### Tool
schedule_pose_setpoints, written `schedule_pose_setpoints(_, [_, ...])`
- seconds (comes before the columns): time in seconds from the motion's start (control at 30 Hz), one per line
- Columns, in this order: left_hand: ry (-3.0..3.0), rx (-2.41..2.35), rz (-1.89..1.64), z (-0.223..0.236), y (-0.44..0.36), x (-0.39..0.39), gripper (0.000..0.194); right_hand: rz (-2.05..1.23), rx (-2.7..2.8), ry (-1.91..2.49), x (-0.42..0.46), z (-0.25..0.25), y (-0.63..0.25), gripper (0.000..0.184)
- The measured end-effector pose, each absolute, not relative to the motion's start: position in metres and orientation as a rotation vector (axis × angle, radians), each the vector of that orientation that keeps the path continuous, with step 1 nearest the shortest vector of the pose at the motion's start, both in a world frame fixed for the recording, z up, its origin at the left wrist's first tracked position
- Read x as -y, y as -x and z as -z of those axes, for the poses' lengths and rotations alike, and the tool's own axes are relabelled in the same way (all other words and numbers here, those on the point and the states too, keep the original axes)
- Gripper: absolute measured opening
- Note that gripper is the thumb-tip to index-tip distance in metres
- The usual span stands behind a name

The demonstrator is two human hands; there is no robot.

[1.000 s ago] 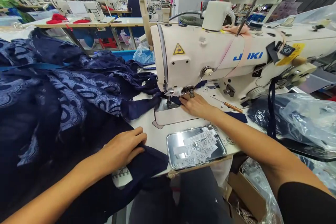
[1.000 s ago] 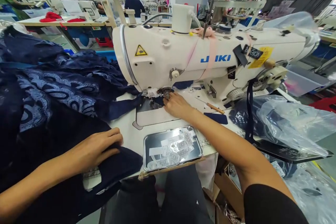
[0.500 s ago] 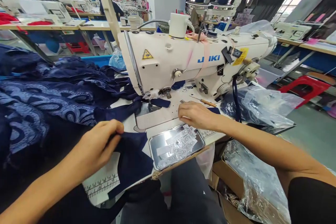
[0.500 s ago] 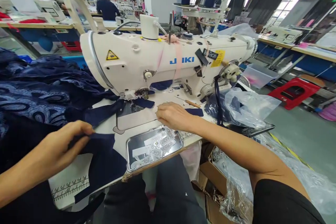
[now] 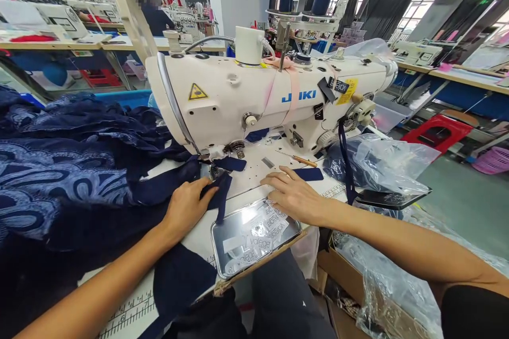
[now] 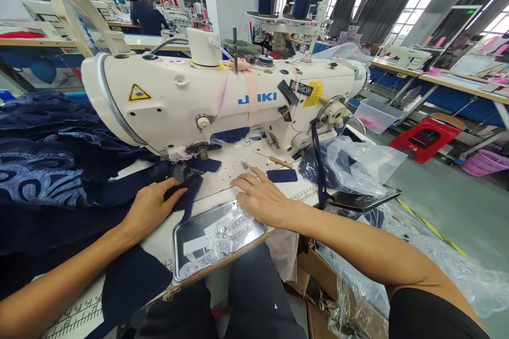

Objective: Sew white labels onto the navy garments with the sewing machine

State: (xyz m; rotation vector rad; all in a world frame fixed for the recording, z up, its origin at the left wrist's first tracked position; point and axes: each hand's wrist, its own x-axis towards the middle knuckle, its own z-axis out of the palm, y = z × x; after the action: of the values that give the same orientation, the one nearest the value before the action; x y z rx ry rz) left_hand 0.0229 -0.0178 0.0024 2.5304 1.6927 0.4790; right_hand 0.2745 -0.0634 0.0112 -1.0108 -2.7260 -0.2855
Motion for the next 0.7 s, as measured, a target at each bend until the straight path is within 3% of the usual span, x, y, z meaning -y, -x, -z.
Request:
schedule_pose_setpoints(0.17, [-2.470, -1.741, -0.502, -0.007, -0.024, 0.028, 0.029, 0.126, 2.760, 1.068, 0.066, -0.014, -0.277, 0.007])
schedule_pose_setpoints(0.43, [-1.938, -1.494, -0.816, -0.019, -0.029, 0.035, 0.032, -0.590, 2.645, 1.112, 0.052, -0.029, -0.282, 0.009])
schedule_pose_setpoints(0.6, [-1.533, -1.366, -0.914, -0.024, -0.026, 0.039, 0.031, -0.666, 2.168, 1.116, 0.051, -0.045, -0.283, 0.007])
schedule_pose_setpoints(0.7, [-1.369, -1.328, -0.925, -0.029, -0.026, 0.042, 0.031, -1.036, 1.866, 0.998, 0.053, -0.049, -0.263, 0.009])
